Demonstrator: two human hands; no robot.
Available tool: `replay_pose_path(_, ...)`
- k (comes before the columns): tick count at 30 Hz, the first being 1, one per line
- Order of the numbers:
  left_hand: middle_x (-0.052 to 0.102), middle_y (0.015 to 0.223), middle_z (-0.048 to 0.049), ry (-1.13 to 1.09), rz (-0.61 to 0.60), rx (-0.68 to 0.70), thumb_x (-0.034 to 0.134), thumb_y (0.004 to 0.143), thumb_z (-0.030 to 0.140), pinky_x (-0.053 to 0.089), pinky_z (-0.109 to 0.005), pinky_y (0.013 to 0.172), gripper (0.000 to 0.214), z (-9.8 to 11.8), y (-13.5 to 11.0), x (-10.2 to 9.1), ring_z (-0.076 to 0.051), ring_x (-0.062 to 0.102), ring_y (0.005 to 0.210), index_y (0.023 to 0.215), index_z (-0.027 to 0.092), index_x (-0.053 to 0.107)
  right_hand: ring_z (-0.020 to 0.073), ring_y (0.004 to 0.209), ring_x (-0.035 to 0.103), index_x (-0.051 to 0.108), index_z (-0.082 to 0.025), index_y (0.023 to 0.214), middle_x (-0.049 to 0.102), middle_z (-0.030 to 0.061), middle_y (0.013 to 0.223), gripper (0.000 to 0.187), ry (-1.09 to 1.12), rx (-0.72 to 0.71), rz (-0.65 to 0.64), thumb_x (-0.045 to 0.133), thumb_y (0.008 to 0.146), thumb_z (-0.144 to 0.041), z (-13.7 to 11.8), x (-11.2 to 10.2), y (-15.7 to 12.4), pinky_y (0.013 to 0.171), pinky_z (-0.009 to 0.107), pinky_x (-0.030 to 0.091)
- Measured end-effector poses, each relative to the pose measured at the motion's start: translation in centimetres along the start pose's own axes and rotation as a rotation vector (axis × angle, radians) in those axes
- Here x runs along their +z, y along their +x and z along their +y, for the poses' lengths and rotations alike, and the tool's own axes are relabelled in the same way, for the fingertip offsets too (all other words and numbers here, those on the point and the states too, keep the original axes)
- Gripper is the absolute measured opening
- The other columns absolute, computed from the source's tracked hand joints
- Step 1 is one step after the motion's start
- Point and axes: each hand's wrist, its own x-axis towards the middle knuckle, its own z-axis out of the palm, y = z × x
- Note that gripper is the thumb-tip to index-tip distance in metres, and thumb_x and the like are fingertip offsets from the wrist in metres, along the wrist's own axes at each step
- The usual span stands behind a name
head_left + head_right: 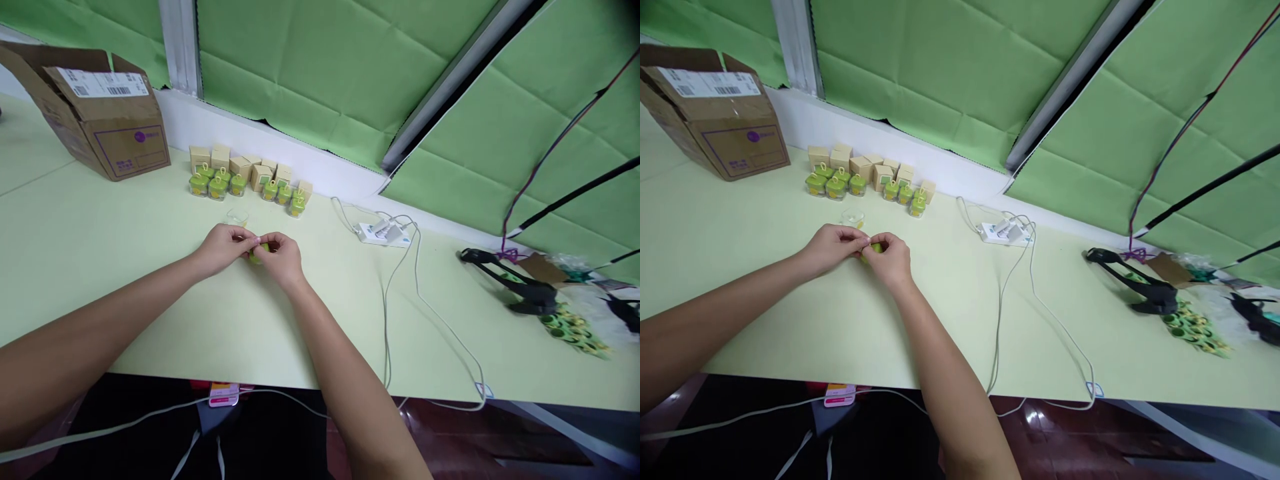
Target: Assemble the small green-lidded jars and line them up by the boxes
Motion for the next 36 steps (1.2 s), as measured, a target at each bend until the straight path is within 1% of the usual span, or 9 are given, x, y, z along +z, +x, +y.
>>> replay_pose_path(6, 0.078, 0.087, -0.0105, -0.003, 0.004, -0.069, 0.083, 0.075, 0.056, 0.063, -0.040, 0.077, 0.040, 0.2, 0.3, -0.3, -0.026, 0.073, 0.082, 0.081, 0.017, 0.080, 0.0161, 0.069, 0.062, 0.071, -0.022, 0.084, 0.073, 0.0010, 0.080, 0.018, -0.021, -0.034, 0.012, 0.069, 0.077, -0.038, 0.2, 0.2, -0.2, 0.064, 0.030, 0.050)
replay_pose_path(9, 0.075, 0.087, -0.0103, 0.067, 0.249, 0.058, 0.071, 0.086, 0.060, 0.060, -0.036, 0.072, 0.045, 0.7, 0.9, -1.8, -0.024, 0.072, 0.082, 0.084, 0.016, 0.076, 0.0156, 0.072, 0.063, 0.065, -0.023, 0.083, 0.071, 0.0004, 0.082, 0.018, 0.062, -0.063, 0.093, 0.068, 0.080, -0.040, 0.2, 0.3, -0.2, 0.067, 0.030, 0.051)
replay_pose_path(10, 0.075, 0.092, -0.0093, 0.136, 0.348, 0.147, 0.070, 0.087, 0.057, 0.060, -0.034, 0.077, 0.040, 0.7, 1.2, -2.4, -0.024, 0.071, 0.087, 0.088, 0.017, 0.075, 0.0153, 0.072, 0.063, 0.063, -0.023, 0.083, 0.070, 0.0001, 0.082, 0.019, 0.098, -0.074, 0.119, 0.068, 0.082, -0.041, 0.2, 0.3, -0.1, 0.068, 0.029, 0.052)
replay_pose_path(12, 0.072, 0.119, -0.0092, 0.301, 0.414, 0.242, 0.074, 0.084, 0.051, 0.057, -0.036, 0.092, 0.037, 0.4, 1.8, -3.4, -0.026, 0.068, 0.109, 0.106, 0.020, 0.073, 0.0149, 0.073, 0.062, 0.061, -0.023, 0.086, 0.068, -0.0003, 0.084, 0.021, 0.149, -0.101, 0.154, 0.067, 0.084, -0.043, 0.2, 0.3, 0.0, 0.069, 0.030, 0.053)
replay_pose_path(14, 0.064, 0.139, -0.0118, 0.449, 0.351, 0.256, 0.080, 0.077, 0.050, 0.051, -0.041, 0.105, 0.058, -0.2, 2.5, -3.9, -0.031, 0.061, 0.125, 0.126, 0.021, 0.067, 0.0152, 0.076, 0.063, 0.060, -0.023, 0.087, 0.068, -0.0003, 0.085, 0.022, 0.162, -0.135, 0.184, 0.067, 0.085, -0.044, 0.1, 0.3, 0.0, 0.074, 0.031, 0.054)
replay_pose_path(17, 0.057, 0.149, -0.0140, 0.581, 0.211, 0.260, 0.085, 0.070, 0.049, 0.038, -0.047, 0.118, 0.082, -1.2, 3.3, -3.6, -0.037, 0.051, 0.139, 0.143, 0.022, 0.055, 0.0165, 0.084, 0.065, 0.060, -0.024, 0.088, 0.068, 0.0003, 0.088, 0.021, 0.158, -0.201, 0.233, 0.067, 0.087, -0.043, 0.0, 0.2, 0.0, 0.084, 0.034, 0.055)
replay_pose_path(22, 0.067, 0.136, -0.0100, 0.592, 0.017, 0.303, 0.076, 0.078, 0.039, 0.045, -0.041, 0.110, 0.065, -1.3, 2.9, -2.7, -0.032, 0.062, 0.126, 0.139, 0.025, 0.057, 0.0179, 0.095, 0.068, 0.062, -0.024, 0.097, 0.071, 0.0026, 0.098, 0.021, 0.208, -0.275, 0.291, 0.067, 0.088, -0.042, -0.4, 0.1, -0.1, 0.092, 0.036, 0.056)
replay_pose_path(28, 0.074, 0.119, -0.0063, 0.464, -0.232, 0.307, 0.076, 0.076, 0.038, 0.051, -0.034, 0.090, 0.056, -0.3, 0.7, -1.7, -0.027, 0.068, 0.109, 0.130, 0.026, 0.063, 0.0191, 0.098, 0.070, 0.066, -0.023, 0.101, 0.073, 0.0044, 0.101, 0.023, 0.224, -0.302, 0.227, 0.067, 0.090, -0.043, -0.5, 0.1, -0.4, 0.093, 0.037, 0.058)
replay_pose_path(36, 0.075, 0.114, -0.0061, 0.448, -0.246, 0.292, 0.075, 0.076, 0.034, 0.052, -0.036, 0.090, 0.057, -0.3, 0.5, -1.4, -0.028, 0.070, 0.104, 0.131, 0.028, 0.063, 0.0195, 0.095, 0.072, 0.068, -0.024, 0.099, 0.077, 0.0022, 0.097, 0.021, 0.121, -0.281, 0.091, 0.065, 0.091, -0.042, 1.0, 0.5, 0.1, 0.097, 0.039, 0.057)
